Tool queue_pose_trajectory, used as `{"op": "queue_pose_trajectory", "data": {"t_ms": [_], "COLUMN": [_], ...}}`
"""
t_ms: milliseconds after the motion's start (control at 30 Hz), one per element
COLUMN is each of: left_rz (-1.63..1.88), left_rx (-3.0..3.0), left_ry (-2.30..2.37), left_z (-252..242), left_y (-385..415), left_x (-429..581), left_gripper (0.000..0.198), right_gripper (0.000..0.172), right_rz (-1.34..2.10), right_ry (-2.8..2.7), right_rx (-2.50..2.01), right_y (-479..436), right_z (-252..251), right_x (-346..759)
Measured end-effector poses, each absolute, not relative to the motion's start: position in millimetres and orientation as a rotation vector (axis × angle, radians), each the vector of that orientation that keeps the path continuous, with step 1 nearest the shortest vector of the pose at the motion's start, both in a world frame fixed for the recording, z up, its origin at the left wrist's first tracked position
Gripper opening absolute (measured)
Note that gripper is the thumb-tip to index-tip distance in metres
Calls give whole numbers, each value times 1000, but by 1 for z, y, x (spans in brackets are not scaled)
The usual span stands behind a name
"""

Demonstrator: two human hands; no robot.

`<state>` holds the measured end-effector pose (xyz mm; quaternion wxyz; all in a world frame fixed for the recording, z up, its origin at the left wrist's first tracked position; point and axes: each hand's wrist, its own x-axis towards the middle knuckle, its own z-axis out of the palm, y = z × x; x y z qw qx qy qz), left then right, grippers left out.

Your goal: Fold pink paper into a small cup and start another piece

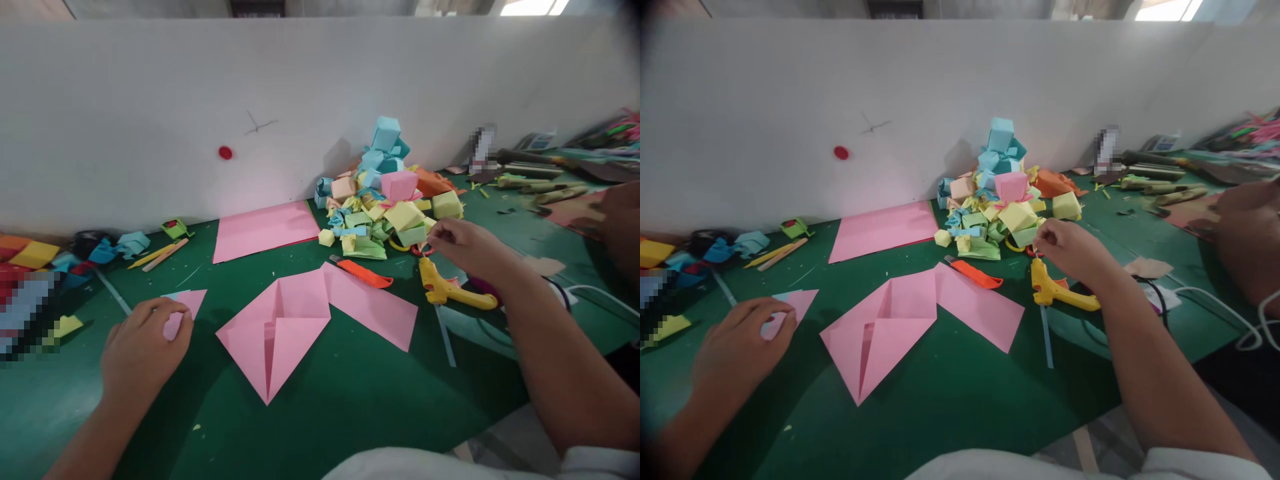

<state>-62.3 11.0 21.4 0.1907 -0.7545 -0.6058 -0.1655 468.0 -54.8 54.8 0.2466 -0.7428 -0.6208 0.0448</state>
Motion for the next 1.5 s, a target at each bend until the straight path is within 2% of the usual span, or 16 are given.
{"op": "queue_pose_trajectory", "data": {"t_ms": [67,300,500,733,967,1500], "left_rz": [-451,-457,-477,-437,-458,-520], "left_rx": [-2128,-2174,-2213,-2242,-2290,-2377], "left_ry": [-1696,-1661,-1637,-1684,-1591,-1493], "left_z": [20,15,14,14,10,7], "left_y": [12,16,17,20,23,25], "left_x": [-63,-67,-65,-67,-68,-71], "left_gripper": [20,22,33,37,32,30], "right_gripper": [10,24,33,22,31,27], "right_rz": [64,-77,-118,-98,-164,-94], "right_ry": [-1637,-1594,-1584,-1620,-1584,-1763], "right_rx": [-2113,-2309,-2355,-2241,-2234,-2207], "right_y": [-50,-44,-43,-40,-41,-39], "right_z": [49,34,27,18,11,3], "right_x": [475,492,497,503,513,523]}}
